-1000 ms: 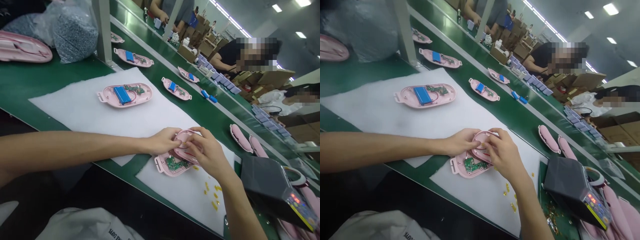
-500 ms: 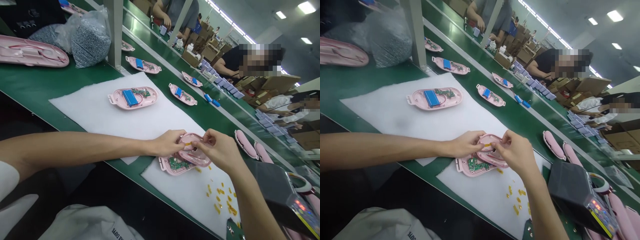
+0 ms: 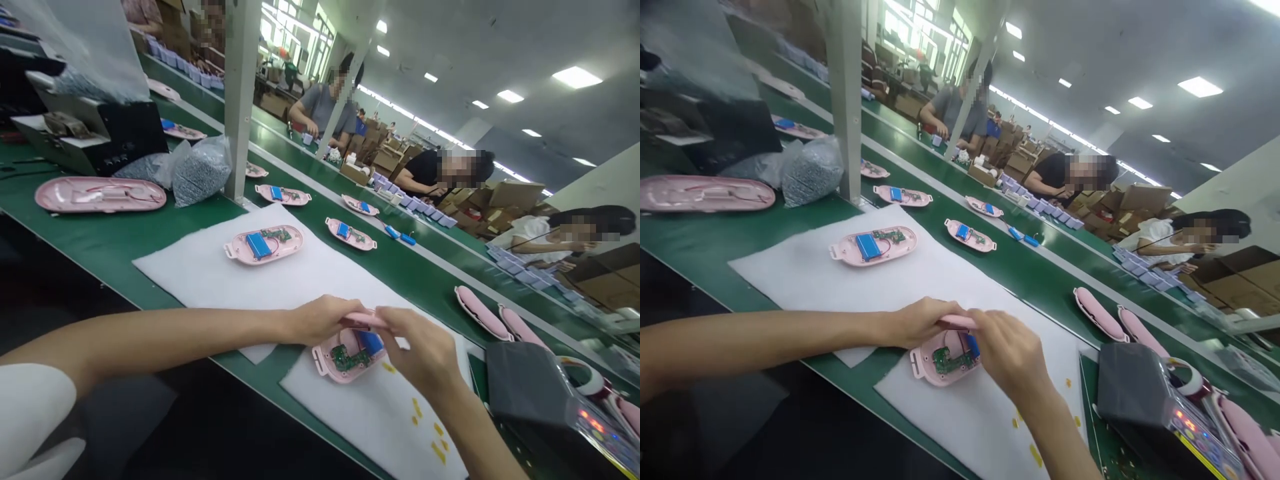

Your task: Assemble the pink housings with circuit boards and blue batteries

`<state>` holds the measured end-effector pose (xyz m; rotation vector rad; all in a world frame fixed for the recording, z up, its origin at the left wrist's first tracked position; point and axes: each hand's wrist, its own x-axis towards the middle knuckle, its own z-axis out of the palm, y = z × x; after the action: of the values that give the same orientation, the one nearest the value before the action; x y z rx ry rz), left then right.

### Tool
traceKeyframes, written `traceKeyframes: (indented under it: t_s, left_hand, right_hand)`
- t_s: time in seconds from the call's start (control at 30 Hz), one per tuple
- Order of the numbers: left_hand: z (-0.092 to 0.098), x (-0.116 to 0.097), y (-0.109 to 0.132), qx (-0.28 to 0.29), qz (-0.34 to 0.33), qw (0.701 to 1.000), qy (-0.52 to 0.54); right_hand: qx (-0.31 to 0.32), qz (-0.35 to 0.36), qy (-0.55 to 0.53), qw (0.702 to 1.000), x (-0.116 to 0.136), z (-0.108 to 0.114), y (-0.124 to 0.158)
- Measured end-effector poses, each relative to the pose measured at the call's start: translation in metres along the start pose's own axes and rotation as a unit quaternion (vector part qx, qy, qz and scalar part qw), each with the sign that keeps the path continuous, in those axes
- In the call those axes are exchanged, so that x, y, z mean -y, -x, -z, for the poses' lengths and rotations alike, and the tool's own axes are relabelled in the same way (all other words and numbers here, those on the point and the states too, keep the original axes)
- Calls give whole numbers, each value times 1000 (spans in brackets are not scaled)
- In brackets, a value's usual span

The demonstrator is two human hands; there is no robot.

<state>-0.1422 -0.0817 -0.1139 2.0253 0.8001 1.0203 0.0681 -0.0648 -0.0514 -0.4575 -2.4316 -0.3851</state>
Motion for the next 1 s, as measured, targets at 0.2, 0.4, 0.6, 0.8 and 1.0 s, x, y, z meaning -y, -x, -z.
traceKeyframes:
  t_s: [0.2, 0.4, 0.6, 0.8, 1.0]
  left_hand:
    - [60, -27, -6, 296, 37, 944, -139]
    - [111, 14, -127, 178, 139, 941, -252]
    - [114, 109, -242, 79, 234, 918, -311]
    - [136, 119, -258, 58, 188, 949, -247]
    - [151, 29, -183, -34, 178, 974, -133]
  right_hand:
    - [272, -132, -136, 944, 8, -4, 38]
    - [432, -155, -187, 868, -6, -30, 14]
    - [338, -266, -172, 886, -49, -44, 22]
    - [270, -576, 87, 767, -195, -47, 22]
    - [218, -601, 57, 767, -227, -62, -9]
